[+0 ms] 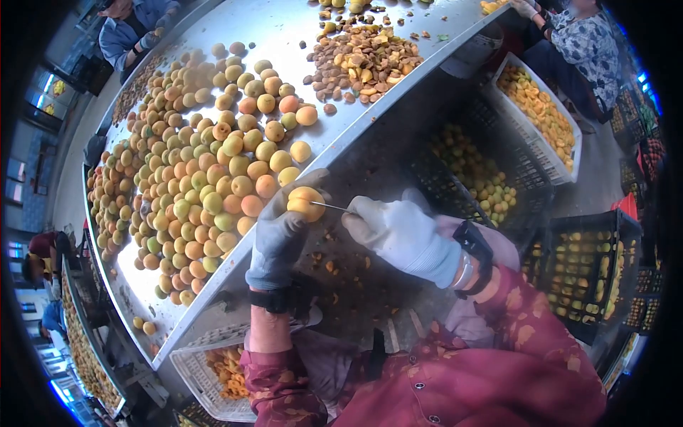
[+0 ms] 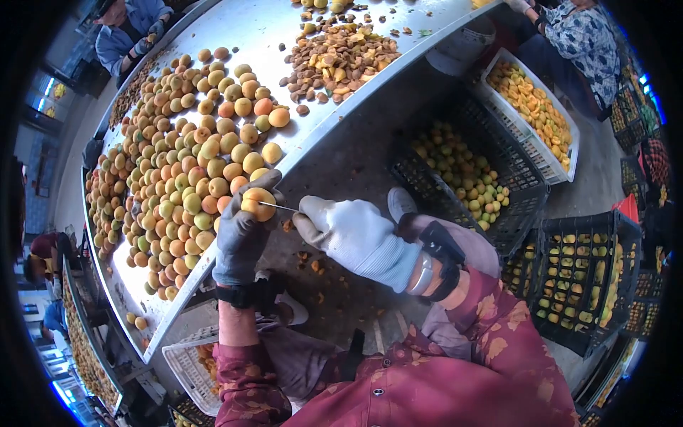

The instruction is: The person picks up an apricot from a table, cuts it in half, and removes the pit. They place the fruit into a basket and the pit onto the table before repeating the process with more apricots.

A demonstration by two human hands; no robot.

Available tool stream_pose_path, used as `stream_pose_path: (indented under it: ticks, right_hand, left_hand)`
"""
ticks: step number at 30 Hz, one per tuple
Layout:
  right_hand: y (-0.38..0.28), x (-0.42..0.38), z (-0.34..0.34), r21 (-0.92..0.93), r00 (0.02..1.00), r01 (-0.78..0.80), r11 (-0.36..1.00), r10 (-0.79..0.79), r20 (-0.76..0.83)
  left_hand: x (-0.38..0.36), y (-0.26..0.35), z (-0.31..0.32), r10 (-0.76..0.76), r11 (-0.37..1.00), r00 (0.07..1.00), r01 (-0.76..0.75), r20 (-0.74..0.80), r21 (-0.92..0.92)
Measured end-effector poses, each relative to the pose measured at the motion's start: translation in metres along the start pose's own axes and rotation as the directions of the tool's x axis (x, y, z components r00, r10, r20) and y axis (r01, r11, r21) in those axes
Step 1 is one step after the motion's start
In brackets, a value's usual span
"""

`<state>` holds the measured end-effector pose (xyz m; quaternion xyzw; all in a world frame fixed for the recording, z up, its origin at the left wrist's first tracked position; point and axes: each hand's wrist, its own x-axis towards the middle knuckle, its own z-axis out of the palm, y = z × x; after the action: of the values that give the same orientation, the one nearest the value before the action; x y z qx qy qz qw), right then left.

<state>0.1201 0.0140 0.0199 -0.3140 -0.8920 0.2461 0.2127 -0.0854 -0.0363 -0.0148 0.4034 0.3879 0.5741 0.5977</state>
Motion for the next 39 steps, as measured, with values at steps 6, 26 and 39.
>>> stream_pose_path:
  ticks: [6,26,39]
  right_hand:
    - [-0.001,0.000,0.017,0.188,0.981,-0.044,0.981,0.078,-0.177]
    - [0.002,0.004,0.025,0.114,0.983,-0.082,0.990,0.099,-0.157]
    - [0.011,-0.005,0.041,-0.010,0.987,-0.102,0.995,0.100,-0.129]
  left_hand:
    - [0.001,-0.021,0.026,-0.052,0.900,0.993,0.002,-0.103,-0.437]
    - [0.012,-0.014,0.050,0.017,0.986,0.985,-0.044,-0.172,-0.159]
    - [0.003,-0.003,0.033,0.010,0.979,0.948,0.055,-0.318,0.196]
